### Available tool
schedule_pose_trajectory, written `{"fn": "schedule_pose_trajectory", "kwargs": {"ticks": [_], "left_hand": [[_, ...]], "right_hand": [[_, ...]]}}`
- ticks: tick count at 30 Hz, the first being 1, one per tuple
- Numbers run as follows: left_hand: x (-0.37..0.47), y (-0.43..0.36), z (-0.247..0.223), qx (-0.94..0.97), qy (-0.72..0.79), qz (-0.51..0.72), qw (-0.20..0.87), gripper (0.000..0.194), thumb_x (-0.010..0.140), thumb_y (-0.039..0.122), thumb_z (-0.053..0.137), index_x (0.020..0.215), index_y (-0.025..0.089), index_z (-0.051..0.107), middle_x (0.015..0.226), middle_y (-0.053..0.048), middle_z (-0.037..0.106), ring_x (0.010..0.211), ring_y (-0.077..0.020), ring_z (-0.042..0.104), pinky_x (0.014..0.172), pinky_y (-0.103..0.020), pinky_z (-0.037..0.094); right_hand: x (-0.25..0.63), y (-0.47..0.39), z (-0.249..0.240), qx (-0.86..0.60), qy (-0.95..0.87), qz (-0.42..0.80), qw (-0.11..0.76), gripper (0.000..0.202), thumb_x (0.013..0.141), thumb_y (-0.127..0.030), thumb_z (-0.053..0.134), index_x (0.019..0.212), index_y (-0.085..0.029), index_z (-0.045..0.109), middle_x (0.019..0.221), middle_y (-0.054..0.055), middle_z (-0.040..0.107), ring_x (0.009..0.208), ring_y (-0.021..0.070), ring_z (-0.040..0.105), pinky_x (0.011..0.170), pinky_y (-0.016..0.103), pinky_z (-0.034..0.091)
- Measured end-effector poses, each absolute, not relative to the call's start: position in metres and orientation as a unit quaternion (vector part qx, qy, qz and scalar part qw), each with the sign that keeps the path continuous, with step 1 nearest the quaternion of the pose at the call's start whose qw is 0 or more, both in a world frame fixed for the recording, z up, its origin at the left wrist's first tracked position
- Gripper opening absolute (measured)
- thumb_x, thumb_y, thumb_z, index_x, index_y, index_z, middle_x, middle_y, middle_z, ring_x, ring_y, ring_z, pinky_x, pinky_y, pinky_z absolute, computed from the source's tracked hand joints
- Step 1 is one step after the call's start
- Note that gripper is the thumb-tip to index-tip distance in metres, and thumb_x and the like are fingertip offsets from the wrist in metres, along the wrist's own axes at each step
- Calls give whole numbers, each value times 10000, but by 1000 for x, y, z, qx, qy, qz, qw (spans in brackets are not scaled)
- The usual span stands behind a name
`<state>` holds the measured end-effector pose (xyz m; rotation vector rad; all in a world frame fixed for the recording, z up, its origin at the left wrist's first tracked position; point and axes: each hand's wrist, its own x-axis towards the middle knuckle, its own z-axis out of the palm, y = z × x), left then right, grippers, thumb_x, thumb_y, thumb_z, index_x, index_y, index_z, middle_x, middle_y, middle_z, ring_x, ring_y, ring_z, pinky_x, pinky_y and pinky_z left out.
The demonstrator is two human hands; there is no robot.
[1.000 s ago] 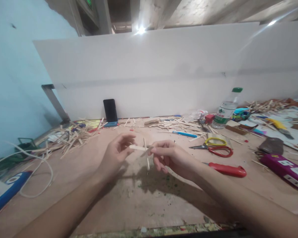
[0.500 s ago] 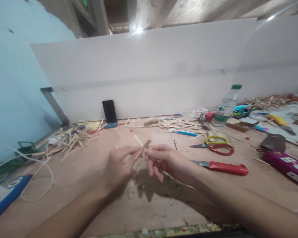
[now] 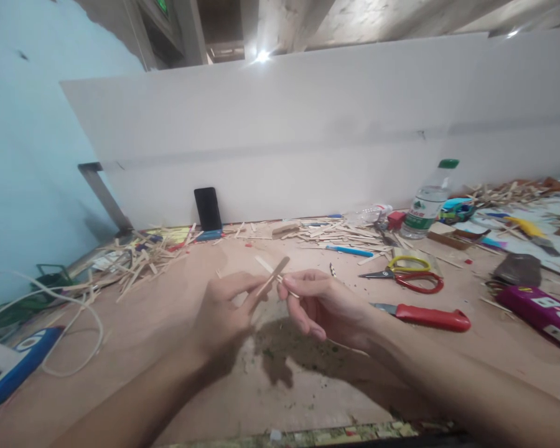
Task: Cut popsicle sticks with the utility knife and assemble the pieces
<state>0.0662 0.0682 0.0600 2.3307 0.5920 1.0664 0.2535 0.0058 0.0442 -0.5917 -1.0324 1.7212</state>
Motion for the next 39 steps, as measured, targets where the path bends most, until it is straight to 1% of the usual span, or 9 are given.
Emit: {"fn": "schedule_pose_trajectory", "kwargs": {"ticks": [6,9,12,18,23,28,33,36,39], "left_hand": [[65,70,55,873,205,405,178,260,967,222,586,792,198,777,754,-39,761,692,-174,673,692,-274,470],[65,70,58,869,213,370,252,274,969,271,601,764,197,767,733,-28,750,672,-168,659,687,-264,463],[65,68,62,846,221,352,335,273,970,336,632,784,199,776,778,-21,760,731,-176,678,739,-258,475],[66,68,61,828,227,340,382,336,980,387,613,763,191,779,699,-8,693,672,-160,594,699,-252,437],[61,79,60,827,210,252,457,370,978,426,631,747,181,785,674,4,643,672,-142,549,650,-237,395],[62,77,60,866,200,280,363,325,1001,317,600,760,195,781,707,9,683,672,-134,580,667,-233,397],[66,68,59,890,166,355,233,332,985,199,556,700,189,726,658,1,669,600,-128,574,637,-235,401],[62,71,61,893,147,331,267,348,998,208,550,693,186,716,635,6,670,565,-120,565,610,-229,398],[57,77,61,897,130,285,312,351,1033,238,539,751,178,740,691,0,706,605,-118,606,624,-218,418]], "right_hand": [[247,7,39,-258,-434,702,501,350,849,-462,808,777,-158,649,501,5,688,293,66,458,320,160,310],[247,4,40,-265,-439,701,496,343,864,-454,804,786,-152,661,503,3,685,299,65,469,319,153,310],[248,2,42,-264,-440,706,488,328,877,-448,774,783,-156,659,499,1,679,297,71,472,316,155,314],[249,1,43,-262,-438,709,486,331,878,-455,765,773,-163,649,505,7,689,295,76,471,314,160,326],[250,-1,46,-282,-471,696,462,331,891,-432,749,739,-156,648,472,-8,644,288,53,404,311,164,243],[251,-1,46,-308,-470,685,464,342,884,-443,756,725,-165,637,441,-29,606,286,44,352,311,170,188],[248,0,45,-289,-460,704,458,353,907,-452,734,731,-163,633,465,-16,632,288,50,391,314,166,223],[247,-1,44,-268,-455,715,458,370,886,-476,770,740,-161,641,471,-11,647,281,53,413,305,165,227],[246,-1,44,-281,-454,707,464,398,853,-495,810,730,-152,651,450,-20,630,268,39,365,295,167,188]]}}
